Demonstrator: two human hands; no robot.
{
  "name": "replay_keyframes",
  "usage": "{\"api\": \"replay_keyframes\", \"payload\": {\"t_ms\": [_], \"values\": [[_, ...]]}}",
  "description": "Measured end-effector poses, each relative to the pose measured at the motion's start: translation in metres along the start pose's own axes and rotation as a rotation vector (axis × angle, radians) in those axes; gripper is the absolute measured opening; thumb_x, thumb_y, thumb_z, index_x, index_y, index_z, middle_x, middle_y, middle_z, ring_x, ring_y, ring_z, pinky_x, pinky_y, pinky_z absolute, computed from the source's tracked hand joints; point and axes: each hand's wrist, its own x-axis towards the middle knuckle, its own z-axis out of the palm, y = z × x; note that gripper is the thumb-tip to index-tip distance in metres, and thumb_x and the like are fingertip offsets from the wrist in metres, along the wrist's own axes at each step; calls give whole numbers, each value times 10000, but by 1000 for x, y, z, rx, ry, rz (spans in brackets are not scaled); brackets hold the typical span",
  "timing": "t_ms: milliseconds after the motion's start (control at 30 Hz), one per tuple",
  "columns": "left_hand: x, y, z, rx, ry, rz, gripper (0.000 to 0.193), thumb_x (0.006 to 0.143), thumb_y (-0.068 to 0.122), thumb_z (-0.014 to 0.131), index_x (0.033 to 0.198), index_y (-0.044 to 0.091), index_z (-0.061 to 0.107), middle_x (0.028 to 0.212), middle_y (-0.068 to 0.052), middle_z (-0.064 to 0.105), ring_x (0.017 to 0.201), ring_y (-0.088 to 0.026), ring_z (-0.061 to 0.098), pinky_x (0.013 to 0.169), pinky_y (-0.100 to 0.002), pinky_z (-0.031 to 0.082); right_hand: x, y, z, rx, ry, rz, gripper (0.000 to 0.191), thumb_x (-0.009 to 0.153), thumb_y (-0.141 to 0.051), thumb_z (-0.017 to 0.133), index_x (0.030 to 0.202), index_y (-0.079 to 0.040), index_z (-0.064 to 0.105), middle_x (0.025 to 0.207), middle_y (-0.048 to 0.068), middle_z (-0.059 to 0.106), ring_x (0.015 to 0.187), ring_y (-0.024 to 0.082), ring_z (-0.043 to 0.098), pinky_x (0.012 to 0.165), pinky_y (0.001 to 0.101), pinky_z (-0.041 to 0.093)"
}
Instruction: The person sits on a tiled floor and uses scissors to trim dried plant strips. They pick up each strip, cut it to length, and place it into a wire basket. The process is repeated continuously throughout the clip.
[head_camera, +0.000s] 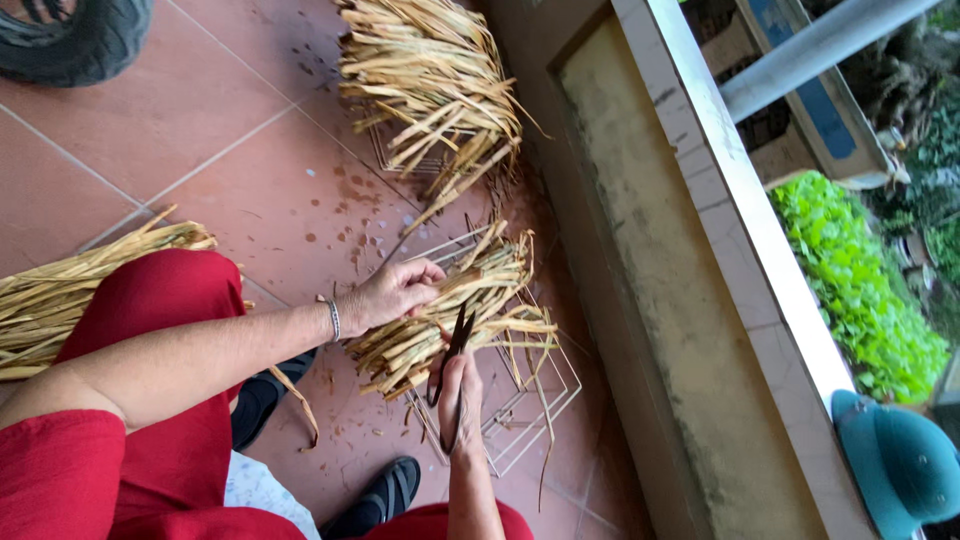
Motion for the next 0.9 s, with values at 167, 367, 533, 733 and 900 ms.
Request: {"api": "replay_keyframes", "payload": {"t_ms": [167, 367, 533, 733, 900], "values": [[-6, -12, 18, 139, 11, 57, 170, 926, 146, 733, 1020, 34, 645, 792, 60, 598, 713, -25, 570, 633, -220, 523, 5, -17, -6, -198, 105, 19, 552, 1056, -423, 374, 1391, -27, 564, 781, -26, 587, 695, 61, 554, 641, 229, 475], [-10, -27, 28, 345, -31, 155, 170, 857, 138, 774, 934, 50, 651, 814, 51, 656, 778, -61, 630, 718, -255, 567, 11, -22, -7, 52, 352, 113, 247, 984, -194, 655, 1153, -13, 656, 792, -1, 583, 673, 70, 512, 586, 237, 422], [-21, -28, 44, 211, -120, 96, 153, 880, 119, 743, 986, 46, 660, 840, 44, 639, 801, -47, 593, 747, -241, 540, 10, -29, -10, 366, 436, -36, 296, 875, -14, 772, 1137, -31, 638, 920, -22, 647, 762, 57, 567, 664, 228, 464], [-22, -15, 49, 171, -104, 6, 169, 935, 168, 727, 1051, 48, 703, 845, 35, 666, 784, -31, 598, 715, -217, 532, 8, -41, -14, 461, 382, -8, 337, 845, 11, 768, 1152, -18, 631, 881, -7, 650, 766, 78, 603, 688, 246, 496], [-19, -14, 43, -250, -167, -211, 172, 949, 168, 704, 1036, 20, 700, 904, 4, 707, 807, -60, 652, 716, -227, 554, 14, -37, -13, 526, 370, -27, 398, 827, 43, 785, 1192, 9, 631, 764, -6, 579, 704, 105, 575, 667, 252, 475]]}}
